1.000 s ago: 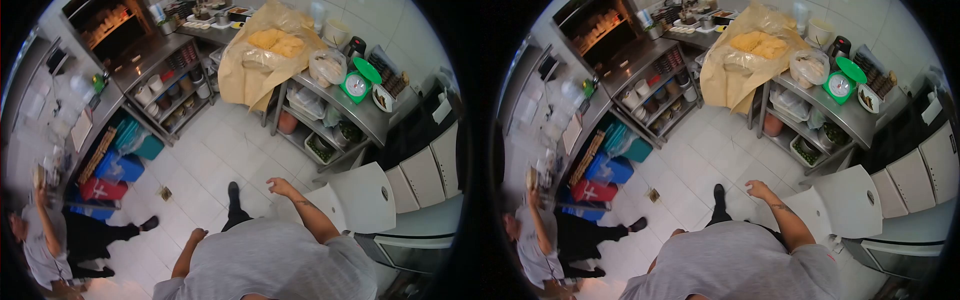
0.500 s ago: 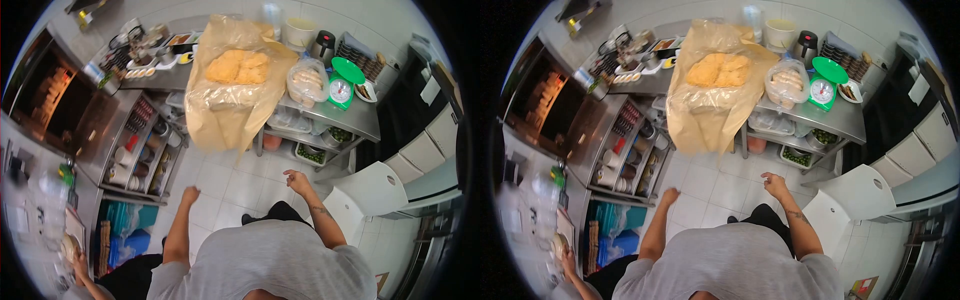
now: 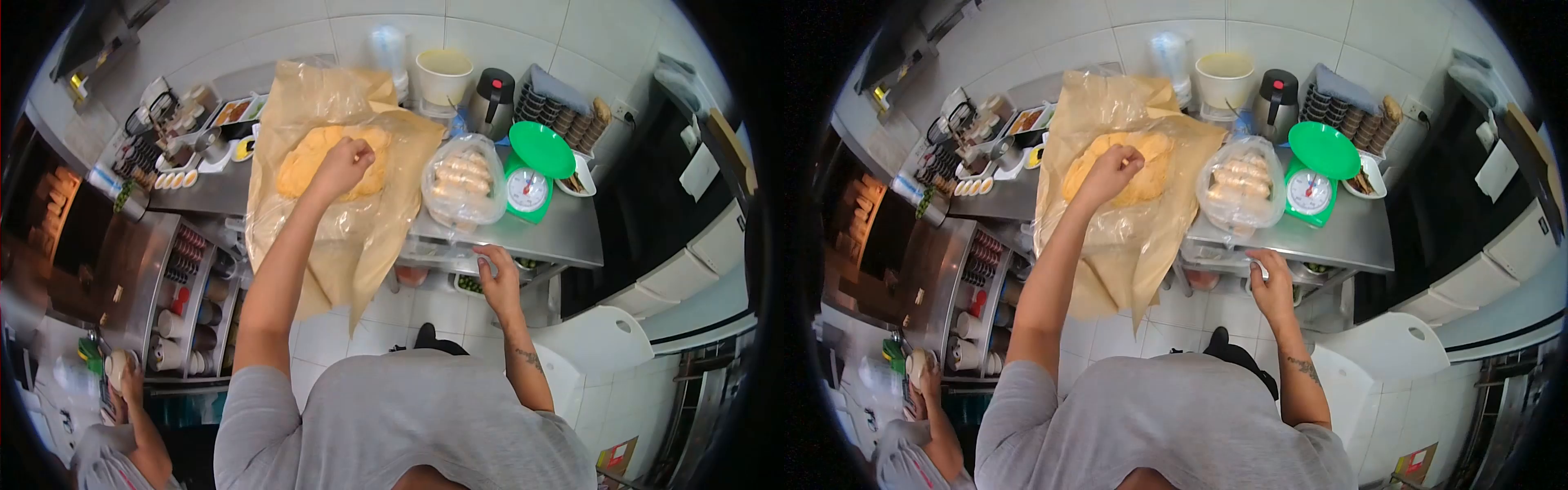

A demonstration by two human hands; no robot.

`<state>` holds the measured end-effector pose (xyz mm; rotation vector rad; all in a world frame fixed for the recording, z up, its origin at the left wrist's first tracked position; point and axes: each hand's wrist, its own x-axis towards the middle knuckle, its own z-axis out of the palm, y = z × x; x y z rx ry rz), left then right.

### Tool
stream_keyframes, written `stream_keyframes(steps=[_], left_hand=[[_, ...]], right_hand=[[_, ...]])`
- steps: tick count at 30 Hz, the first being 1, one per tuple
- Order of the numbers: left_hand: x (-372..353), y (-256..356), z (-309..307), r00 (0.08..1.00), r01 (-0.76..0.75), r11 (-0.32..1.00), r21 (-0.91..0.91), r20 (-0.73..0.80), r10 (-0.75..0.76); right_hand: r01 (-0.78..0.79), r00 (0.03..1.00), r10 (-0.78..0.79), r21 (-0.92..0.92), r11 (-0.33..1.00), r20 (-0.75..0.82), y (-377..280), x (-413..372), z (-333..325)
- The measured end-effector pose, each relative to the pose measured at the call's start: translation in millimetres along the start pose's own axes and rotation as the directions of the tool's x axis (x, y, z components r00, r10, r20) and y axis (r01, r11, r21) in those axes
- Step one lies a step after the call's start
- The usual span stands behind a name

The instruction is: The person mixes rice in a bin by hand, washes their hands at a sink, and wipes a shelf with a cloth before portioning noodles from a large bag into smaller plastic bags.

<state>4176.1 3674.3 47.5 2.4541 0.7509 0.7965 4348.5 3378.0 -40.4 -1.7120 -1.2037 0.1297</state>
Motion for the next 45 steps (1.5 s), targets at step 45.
stream_keyframes(steps=[45], left_hand=[[92.0,-77.7,-23.4,0.994,-0.023,0.990,-0.136,0.107,0.037]], right_hand=[[0.150,0.962,-0.012,0.486,0.861,-0.274,-37.0,211.7,39.5]])
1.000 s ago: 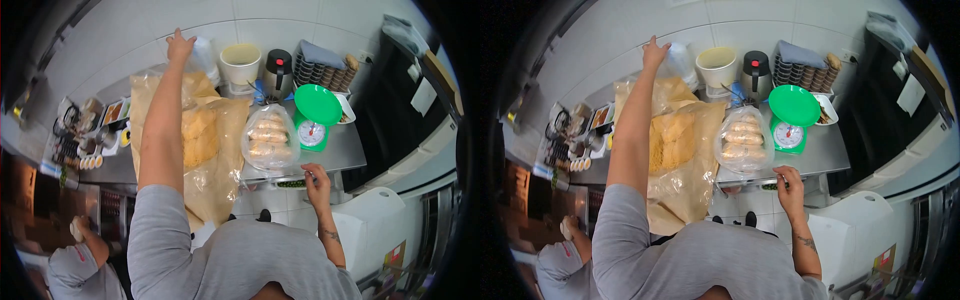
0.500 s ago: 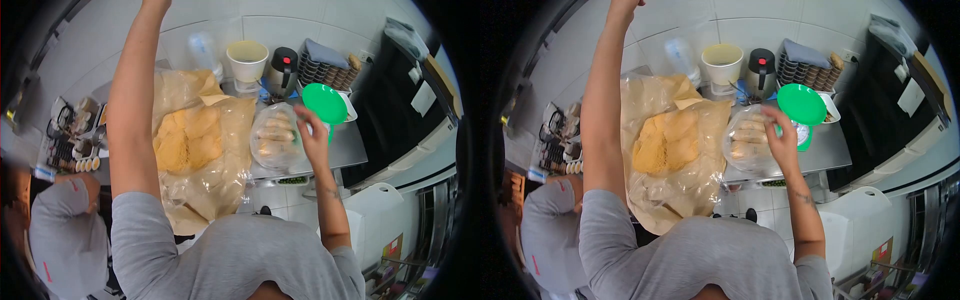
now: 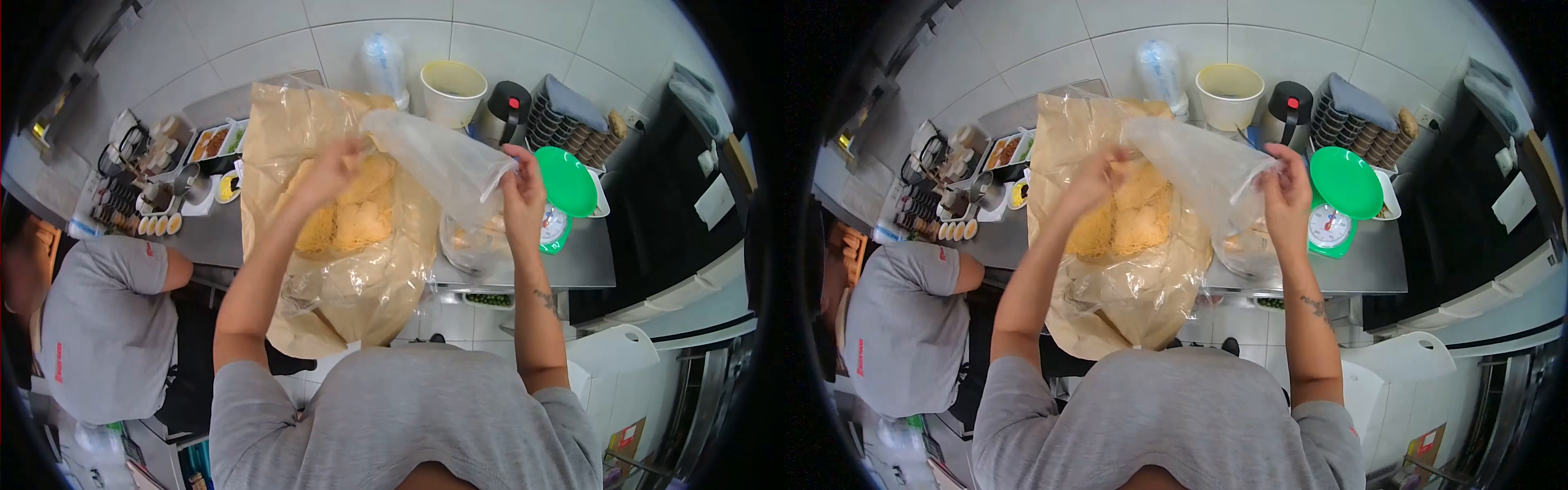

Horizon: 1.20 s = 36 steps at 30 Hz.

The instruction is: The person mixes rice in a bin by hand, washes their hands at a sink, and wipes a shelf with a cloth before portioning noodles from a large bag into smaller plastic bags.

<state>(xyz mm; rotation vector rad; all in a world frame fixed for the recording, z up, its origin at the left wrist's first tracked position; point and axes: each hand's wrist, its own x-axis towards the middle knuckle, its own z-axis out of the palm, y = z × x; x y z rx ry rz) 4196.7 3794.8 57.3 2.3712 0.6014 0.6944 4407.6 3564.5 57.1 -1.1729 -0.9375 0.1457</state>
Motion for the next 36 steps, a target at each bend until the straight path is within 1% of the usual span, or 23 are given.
stream_keyframes(steps=[1,2,3,5,6,8,9,11,12,13,15,16,18,19,22,25,28,30,31,33,34,36], left_hand=[[-15.9,-17.6,21.7,0.971,-0.114,0.964,0.240,0.234,0.057],[-31.5,-25.1,38.9,0.884,-0.273,0.861,0.429,0.464,0.049],[-43.4,-26.8,50.3,0.888,-0.316,0.824,0.471,0.453,0.081],[-59.1,-29.0,68.2,0.892,-0.389,0.738,0.552,0.427,0.152],[-54.6,-37.2,73.0,0.902,-0.338,0.773,0.537,0.420,0.103],[-37.0,-56.5,73.1,0.911,-0.234,0.830,0.506,0.413,0.005],[-33.2,-56.0,65.8,0.937,-0.164,0.896,0.413,0.349,0.010],[-23.5,-41.4,35.8,0.976,-0.041,0.979,0.199,0.216,-0.003],[-18.8,-28.6,17.0,0.982,-0.103,0.971,0.214,0.175,0.065],[-14.5,-15.3,-1.6,0.982,-0.162,0.959,0.230,0.135,0.134],[-2.3,-3.5,-29.4,0.988,-0.131,0.961,0.243,0.115,0.105],[3.9,4.5,-41.1,0.990,-0.115,0.961,0.250,0.103,0.092],[14.0,23.3,-63.7,0.988,-0.104,0.946,0.306,0.144,0.062],[16.8,32.6,-73.7,0.985,-0.099,0.937,0.334,0.164,0.046],[20.8,56.5,-89.2,0.990,-0.039,0.936,0.350,0.140,-0.011],[37.1,50.4,-110.8,0.973,-0.231,0.879,0.417,0.120,0.198],[49.2,55.5,-129.5,0.954,-0.260,0.891,0.371,-0.046,0.298],[48.9,70.8,-136.7,0.981,-0.111,0.970,0.215,-0.135,0.142],[48.3,77.9,-138.1,0.984,-0.037,0.991,0.130,-0.170,0.059],[50.4,78.7,-139.7,0.973,0.010,0.997,0.076,-0.229,0.008],[51.4,77.5,-141.0,0.966,0.032,0.998,0.049,-0.258,-0.019],[48.6,61.7,-134.6,0.979,0.014,0.994,0.110,-0.203,0.008]], right_hand=[[-0.028,0.999,0.028,0.008,1.000,-0.042,-9.7,-4.4,-1.1],[-0.059,0.994,0.061,0.016,0.998,-0.086,-16.8,-8.2,-2.0],[-0.087,0.994,0.086,-0.010,0.996,-0.070,-20.3,-10.4,-5.7],[-0.093,0.992,0.090,-0.025,0.995,-0.085,-26.5,-14.9,-10.5],[-0.090,0.992,0.087,-0.031,0.995,-0.092,-29.3,-15.4,-13.0],[-0.134,0.989,0.128,-0.089,0.987,-0.072,-32.7,-18.7,-24.5],[-0.156,0.987,0.150,-0.118,0.981,-0.061,-35.0,-20.9,-28.9],[-0.210,0.976,0.195,-0.162,0.964,-0.101,-45.6,-25.0,-30.1],[-0.238,0.968,0.219,-0.181,0.954,-0.123,-48.6,-27.0,-30.0],[-0.232,0.971,0.214,-0.191,0.954,-0.109,-48.8,-28.7,-30.7],[-0.215,0.976,0.203,-0.213,0.953,-0.081,-48.6,-30.3,-32.3],[-0.181,0.983,0.169,-0.234,0.955,-0.068,-46.7,-30.5,-31.6],[-0.107,0.994,0.100,-0.273,0.956,-0.039,-41.6,-31.1,-28.1],[-0.110,0.994,0.104,-0.285,0.952,-0.035,-44.4,-30.6,-24.9],[-0.120,0.993,0.119,-0.303,0.945,-0.022,-50.5,-30.0,-14.5],[-0.124,0.992,0.129,-0.297,0.947,-0.003,-46.2,-26.4,-8.2],[-0.131,0.989,0.147,-0.328,0.936,0.023,-46.7,-23.4,-1.4],[-0.140,0.986,0.164,-0.355,0.924,0.038,-45.8,-20.7,3.9],[-0.129,0.990,0.143,-0.331,0.935,0.019,-42.1,-18.4,6.5],[-0.102,0.995,0.100,-0.284,0.953,-0.019,-34.2,-14.2,13.2],[-0.067,0.996,0.047,-0.306,0.950,-0.075,-35.7,-12.3,16.5],[-0.004,0.981,-0.065,-0.354,0.935,-0.182,-41.8,-9.0,25.0]])
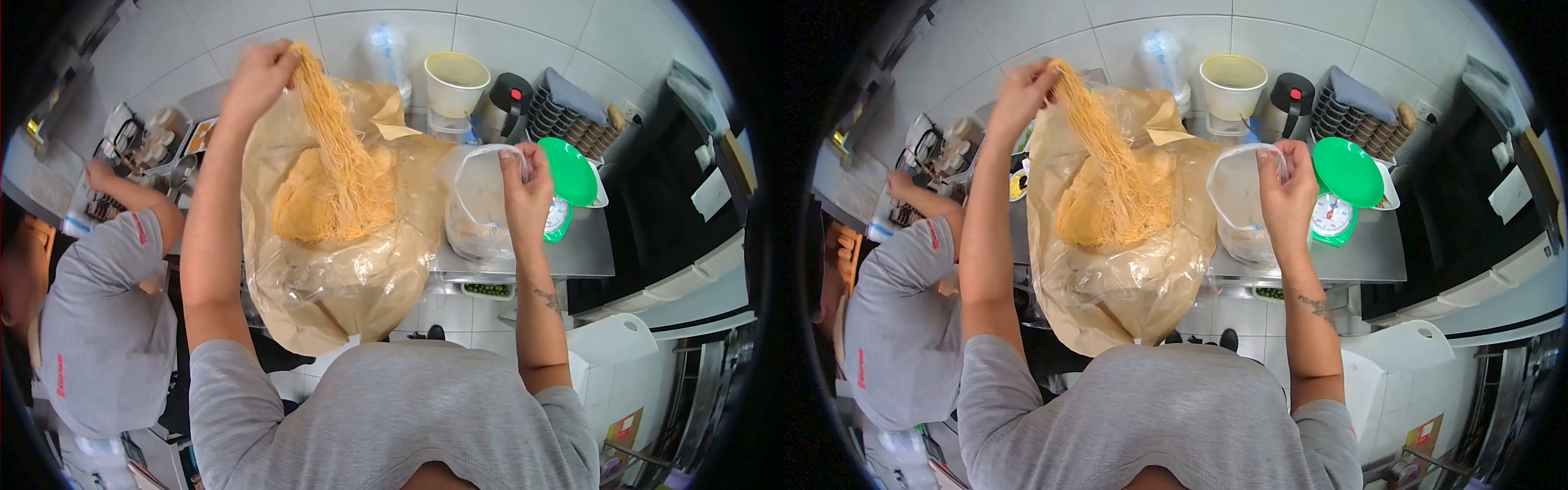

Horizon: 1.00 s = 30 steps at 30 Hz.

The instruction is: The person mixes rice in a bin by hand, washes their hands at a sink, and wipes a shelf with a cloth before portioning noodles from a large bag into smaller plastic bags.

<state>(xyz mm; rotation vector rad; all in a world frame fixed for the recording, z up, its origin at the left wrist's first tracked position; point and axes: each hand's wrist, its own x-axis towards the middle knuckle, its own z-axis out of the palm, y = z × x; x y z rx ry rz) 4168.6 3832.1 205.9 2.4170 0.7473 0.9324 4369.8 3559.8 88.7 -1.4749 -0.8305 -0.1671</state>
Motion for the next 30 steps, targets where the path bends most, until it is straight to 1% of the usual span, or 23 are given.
stream_keyframes(steps=[1,2,3,4,5,6,7,9,10,11,14,15,16,17,18,19,20,23,26,29,30], left_hand=[[-3.8,-12.3,8.5,0.999,-0.017,0.999,0.027,0.030,0.016],[-13.7,-37.0,28.9,0.988,-0.145,0.980,0.138,0.064,0.137],[-24.5,-54.9,44.3,0.961,-0.273,0.931,0.242,0.113,0.253],[-35.9,-37.6,53.0,0.881,-0.004,0.936,0.352,0.444,-0.163],[-51.2,-51.9,78.8,0.803,-0.092,0.921,0.378,0.575,-0.156],[-75.3,-56.3,106.0,0.803,-0.295,0.783,0.547,0.586,-0.107],[-101.7,-71.4,133.2,0.842,-0.359,0.746,0.561,0.539,0.000],[-121.0,-86.2,164.7,0.842,-0.399,0.727,0.559,0.536,0.050],[-121.7,-85.9,172.7,0.813,-0.380,0.752,0.539,0.582,-0.007],[-121.5,-87.9,177.0,0.777,-0.359,0.775,0.521,0.626,-0.062],[-111.6,-104.2,170.6,0.855,-0.205,0.939,0.275,0.517,0.035],[-109.9,-106.1,163.5,0.910,-0.091,0.988,0.129,0.413,0.030],[-107.5,-104.4,151.0,0.952,0.008,0.999,-0.031,0.307,0.002],[-105.9,-102.7,137.9,0.978,0.087,0.976,-0.198,0.202,-0.047],[-105.6,-95.9,122.2,0.973,0.184,0.921,-0.342,0.193,-0.123],[-106.4,-85.6,105.7,0.961,0.269,0.835,-0.479,0.194,-0.198],[-108.2,-80.4,96.0,0.941,0.338,0.721,-0.604,0.206,-0.268],[-115.2,-82.9,87.3,0.948,0.312,0.417,-0.854,0.254,-0.190],[-121.4,-86.8,111.8,0.968,0.251,0.422,-0.871,0.219,-0.123],[-123.5,-92.6,151.2,0.958,0.248,0.687,-0.683,0.276,-0.072],[-122.4,-87.4,155.7,0.932,0.322,0.765,-0.558,0.330,-0.152]], right_hand=[[0.028,1.000,-0.029,-0.020,0.999,-0.008,1.4,0.4,5.3],[0.056,0.998,-0.056,-0.040,0.998,-0.018,5.3,0.8,11.7],[0.083,0.996,-0.085,-0.061,0.995,-0.029,8.6,-0.6,17.5],[0.056,0.998,-0.054,-0.114,0.992,0.016,9.8,-3.2,23.2],[0.031,0.998,-0.021,-0.168,0.985,0.060,10.9,-6.0,29.7],[0.010,0.995,0.013,-0.223,0.975,0.102,13.7,-9.2,36.3],[0.065,0.991,-0.033,-0.246,0.967,0.133,23.0,-12.4,45.0],[0.069,0.986,-0.025,-0.263,0.962,0.166,38.4,-21.8,63.6],[0.072,0.983,-0.022,-0.271,0.960,0.183,42.2,-25.7,72.0],[0.010,0.973,0.056,-0.286,0.958,0.222,44.8,-29.6,78.7],[0.034,0.975,0.033,-0.296,0.955,0.220,66.7,-36.1,102.9],[0.015,0.975,0.051,-0.291,0.957,0.217,71.2,-35.0,108.3],[-0.006,0.975,0.069,-0.284,0.959,0.213,74.2,-34.2,114.0],[-0.028,0.974,0.088,-0.275,0.961,0.210,76.9,-33.9,120.6],[-0.068,0.966,0.134,-0.278,0.958,0.223,79.1,-33.8,127.2],[-0.108,0.955,0.178,-0.283,0.953,0.236,80.7,-33.0,132.9],[-0.147,0.943,0.222,-0.289,0.946,0.246,82.2,-32.1,137.9],[-0.254,0.902,0.325,-0.260,0.932,0.284,81.0,-31.9,154.5],[-0.371,0.881,0.380,-0.085,0.925,0.282,106.1,-37.7,183.7],[-0.453,0.857,0.378,0.165,0.876,0.349,111.4,-45.2,204.5],[-0.394,0.856,0.350,0.041,0.918,0.382,98.4,-45.4,199.4]])
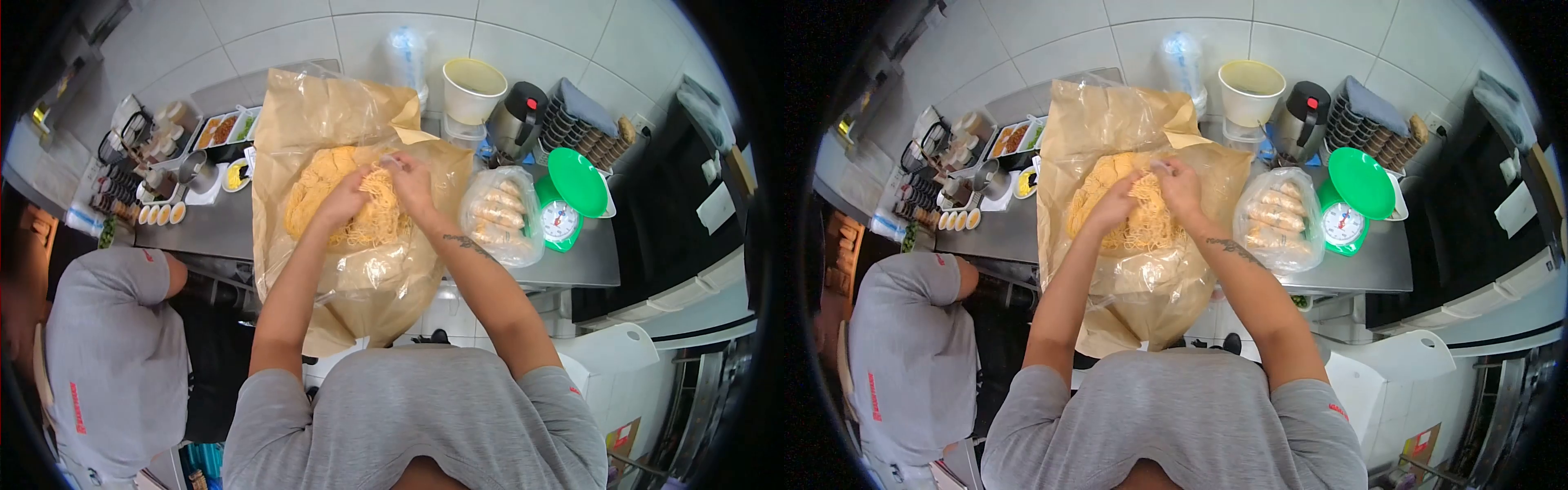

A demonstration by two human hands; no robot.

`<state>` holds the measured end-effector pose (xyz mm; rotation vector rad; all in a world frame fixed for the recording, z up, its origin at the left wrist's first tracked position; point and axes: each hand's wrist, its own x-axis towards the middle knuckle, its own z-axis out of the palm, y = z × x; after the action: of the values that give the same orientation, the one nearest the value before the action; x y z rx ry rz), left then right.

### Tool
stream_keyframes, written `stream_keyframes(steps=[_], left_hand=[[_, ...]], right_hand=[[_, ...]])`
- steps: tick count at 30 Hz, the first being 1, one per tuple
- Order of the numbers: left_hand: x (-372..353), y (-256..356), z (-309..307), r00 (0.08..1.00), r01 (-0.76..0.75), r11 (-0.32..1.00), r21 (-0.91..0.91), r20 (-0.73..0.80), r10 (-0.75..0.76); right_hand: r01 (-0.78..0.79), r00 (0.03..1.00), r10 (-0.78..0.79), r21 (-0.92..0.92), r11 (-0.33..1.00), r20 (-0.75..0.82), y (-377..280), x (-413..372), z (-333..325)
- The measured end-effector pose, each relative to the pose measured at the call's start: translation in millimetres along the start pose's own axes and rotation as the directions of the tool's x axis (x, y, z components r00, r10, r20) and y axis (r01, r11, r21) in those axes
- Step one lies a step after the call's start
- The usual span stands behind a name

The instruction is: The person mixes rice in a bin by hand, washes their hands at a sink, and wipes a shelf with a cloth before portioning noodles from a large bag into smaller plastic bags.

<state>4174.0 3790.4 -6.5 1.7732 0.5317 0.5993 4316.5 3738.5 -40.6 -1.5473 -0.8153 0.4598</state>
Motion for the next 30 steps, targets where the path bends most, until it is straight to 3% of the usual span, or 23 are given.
stream_keyframes(steps=[2,3,6,9,10,11,12,15,17,20,21,23,24,26,30], left_hand=[[3.4,7.4,11.3,0.981,0.194,0.946,0.258,-0.042,-0.190],[6.6,4.5,18.7,0.985,0.090,0.913,0.398,-0.173,-0.021],[16.6,4.4,29.8,0.946,0.282,0.813,0.510,-0.287,-0.149],[23.1,5.5,33.2,0.889,0.404,0.834,0.376,-0.378,-0.259],[19.4,5.3,34.8,0.895,0.321,0.942,0.099,-0.358,-0.267],[13.0,5.1,36.8,0.904,0.212,0.959,-0.187,-0.335,-0.265],[11.1,6.4,38.1,0.915,0.091,0.883,-0.460,-0.311,-0.256],[20.5,-48.9,17.7,0.995,0.087,0.531,-0.843,0.100,-0.004],[15.6,-27.8,28.7,0.992,0.125,0.753,-0.646,0.076,-0.099],[4.7,7.8,36.7,0.993,0.112,0.967,-0.227,0.054,-0.102],[2.2,12.1,37.1,0.995,0.085,0.994,-0.067,0.062,-0.081],[-4.5,7.4,35.9,0.990,-0.048,0.980,0.191,-0.120,0.072],[-7.6,2.5,36.1,0.968,-0.095,0.941,0.324,-0.191,0.164],[-8.8,-38.0,43.0,0.973,-0.123,0.939,0.321,-0.147,0.178],[-9.3,-61.3,49.5,0.978,0.104,0.946,0.308,-0.206,-0.040]], right_hand=[[0.050,0.997,-0.030,-0.280,0.959,0.076,-38.9,-24.1,-12.6],[0.117,0.992,-0.097,-0.328,0.937,0.077,-39.1,-30.3,-13.2],[0.248,0.969,-0.232,-0.412,0.877,0.090,-38.4,-38.6,-13.2],[0.238,0.971,-0.212,-0.330,0.914,0.114,-34.4,-39.9,-15.2],[0.231,0.969,-0.196,-0.266,0.936,0.150,-35.8,-36.6,-19.4],[0.221,0.965,-0.185,-0.201,0.954,0.184,-38.0,-33.5,-22.7],[0.245,0.960,-0.209,-0.197,0.949,0.187,-38.3,-31.1,-24.7],[0.287,0.932,-0.245,-0.134,0.948,0.266,-28.6,-22.1,-27.1],[0.262,0.887,-0.232,-0.020,0.965,0.400,-16.9,-6.0,-23.2],[0.314,0.936,-0.148,-0.564,0.763,0.321,-68.9,-10.9,-32.2],[0.308,0.932,-0.104,-0.611,0.729,0.347,-77.7,-9.4,-34.0],[0.303,0.923,-0.016,-0.697,0.650,0.386,-91.2,-3.6,-36.2],[0.323,0.926,-0.060,-0.701,0.636,0.372,-89.4,-0.3,-35.7],[0.358,0.928,-0.143,-0.711,0.605,0.345,-80.2,5.1,-34.6],[0.425,0.904,-0.254,-0.650,0.630,0.345,-75.0,10.5,-38.9]])
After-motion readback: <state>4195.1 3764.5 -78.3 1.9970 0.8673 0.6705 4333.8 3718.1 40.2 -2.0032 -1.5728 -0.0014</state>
